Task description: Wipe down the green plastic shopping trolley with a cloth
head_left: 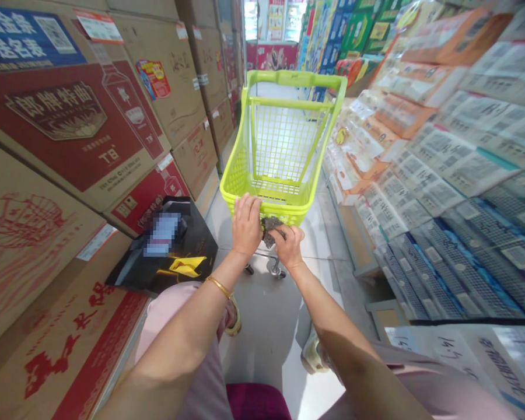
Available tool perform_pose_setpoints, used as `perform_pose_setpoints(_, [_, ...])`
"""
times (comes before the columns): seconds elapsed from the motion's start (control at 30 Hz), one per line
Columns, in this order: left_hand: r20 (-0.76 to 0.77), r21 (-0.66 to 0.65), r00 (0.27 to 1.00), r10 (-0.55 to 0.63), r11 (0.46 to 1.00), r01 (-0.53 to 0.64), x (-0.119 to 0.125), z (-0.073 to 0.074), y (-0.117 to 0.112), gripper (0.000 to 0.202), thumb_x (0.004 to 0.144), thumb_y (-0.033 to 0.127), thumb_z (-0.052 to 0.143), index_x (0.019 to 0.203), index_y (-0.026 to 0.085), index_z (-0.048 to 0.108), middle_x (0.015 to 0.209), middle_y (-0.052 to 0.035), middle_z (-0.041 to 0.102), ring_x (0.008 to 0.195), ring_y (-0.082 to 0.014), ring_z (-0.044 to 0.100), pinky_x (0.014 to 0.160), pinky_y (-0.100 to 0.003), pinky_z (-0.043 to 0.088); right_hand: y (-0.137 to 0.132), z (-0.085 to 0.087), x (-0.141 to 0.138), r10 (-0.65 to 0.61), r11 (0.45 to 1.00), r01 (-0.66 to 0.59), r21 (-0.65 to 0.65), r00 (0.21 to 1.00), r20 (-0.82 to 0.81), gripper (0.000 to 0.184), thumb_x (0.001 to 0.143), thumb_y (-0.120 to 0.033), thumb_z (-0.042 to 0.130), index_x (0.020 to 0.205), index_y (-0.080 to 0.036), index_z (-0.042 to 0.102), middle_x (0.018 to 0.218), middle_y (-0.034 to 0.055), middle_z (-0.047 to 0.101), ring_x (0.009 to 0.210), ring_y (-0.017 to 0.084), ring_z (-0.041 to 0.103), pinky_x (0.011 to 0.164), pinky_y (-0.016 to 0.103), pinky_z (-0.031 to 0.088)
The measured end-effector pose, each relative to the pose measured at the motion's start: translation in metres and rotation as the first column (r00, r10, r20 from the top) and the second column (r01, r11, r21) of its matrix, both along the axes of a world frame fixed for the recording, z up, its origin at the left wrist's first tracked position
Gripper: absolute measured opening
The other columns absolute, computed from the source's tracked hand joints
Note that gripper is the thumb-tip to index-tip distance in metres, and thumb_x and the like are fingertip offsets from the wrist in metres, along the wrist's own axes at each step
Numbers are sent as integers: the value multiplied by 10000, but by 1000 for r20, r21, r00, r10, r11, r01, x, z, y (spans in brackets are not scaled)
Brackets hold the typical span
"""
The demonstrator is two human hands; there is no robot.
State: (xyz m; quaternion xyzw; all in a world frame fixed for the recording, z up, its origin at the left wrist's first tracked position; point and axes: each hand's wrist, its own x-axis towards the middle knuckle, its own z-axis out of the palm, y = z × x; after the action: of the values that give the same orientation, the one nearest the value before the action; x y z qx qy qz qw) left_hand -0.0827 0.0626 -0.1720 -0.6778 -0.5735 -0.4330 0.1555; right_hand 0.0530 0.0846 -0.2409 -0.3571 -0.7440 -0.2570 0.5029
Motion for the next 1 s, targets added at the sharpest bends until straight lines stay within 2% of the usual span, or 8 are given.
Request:
perform_pose_setpoints(0.13, [-39,7,999,-3,1000,4,9,6,-5,446,895,109,316,1322,148,441,1346,-154,517,1391,-241,313,1163,-529,210,-2,17,5,4,1000,-6,-29,996,-92,290,827,-103,493,812,-312,692,948,18,565,973,166,415,872,307,323])
perform_pose_setpoints(0.23, [-160,-53,974,-161,987,155,21,16,-5,478,897,144,341,1373,170,375,1428,-140,439,1411,-244,268,1157,-520,219,-1,37,11,-1,1000,4,14,984,-177,260,830,-116,495,811,-297,681,974,20,543,970,165,444,877,317,342])
perform_pose_setpoints(0.33, [-157,-136,951,-265,960,245,33,24,-3,539,876,140,343,1413,147,290,1378,-137,487,1344,-231,372,1157,-503,215,2,52,18,-25,997,40,67,976,-214,240,831,-113,506,828,-287,672,997,23,521,986,164,449,878,317,351])
perform_pose_setpoints(0.43, [-80,-168,969,-234,961,218,40,27,0,546,871,185,366,1408,121,290,1218,-127,579,1210,-232,481,1143,-486,228,8,55,23,10,996,6,85,981,-195,259,816,-86,521,888,-283,673,1028,31,521,1014,172,434,886,329,339])
perform_pose_setpoints(0.63, [-63,-160,980,-187,971,175,39,28,3,507,842,230,427,1335,114,402,1072,-103,605,1062,-239,517,1090,-448,274,15,34,19,-14,1000,15,3,983,-183,207,820,-124,527,828,-279,665,966,26,514,966,171,428,895,342,347])
perform_pose_setpoints(0.77, [-110,-183,977,-184,970,162,30,31,6,399,815,165,432,1198,186,542,1004,-80,606,1019,-242,514,1039,-434,311,12,4,12,-44,994,29,-109,989,-141,215,821,-121,501,809,-262,663,929,25,518,956,166,415,887,323,348])
perform_pose_setpoints(0.9, [-128,-174,979,-158,975,135,19,31,8,412,762,62,409,1101,207,591,949,-76,592,987,-242,508,1001,-419,336,3,-25,9,-24,990,15,-142,998,-65,224,803,-95,501,797,-247,666,902,18,546,921,159,411,818,281,349])
perform_pose_setpoints(1.0, [-139,-178,983,-123,979,97,15,31,6,404,752,48,410,1078,206,589,942,-76,588,985,-246,504,1000,-423,335,-1,-28,7,-21,989,13,-146,998,-55,223,803,-99,502,808,-250,665,906,15,556,925,157,415,814,280,344])
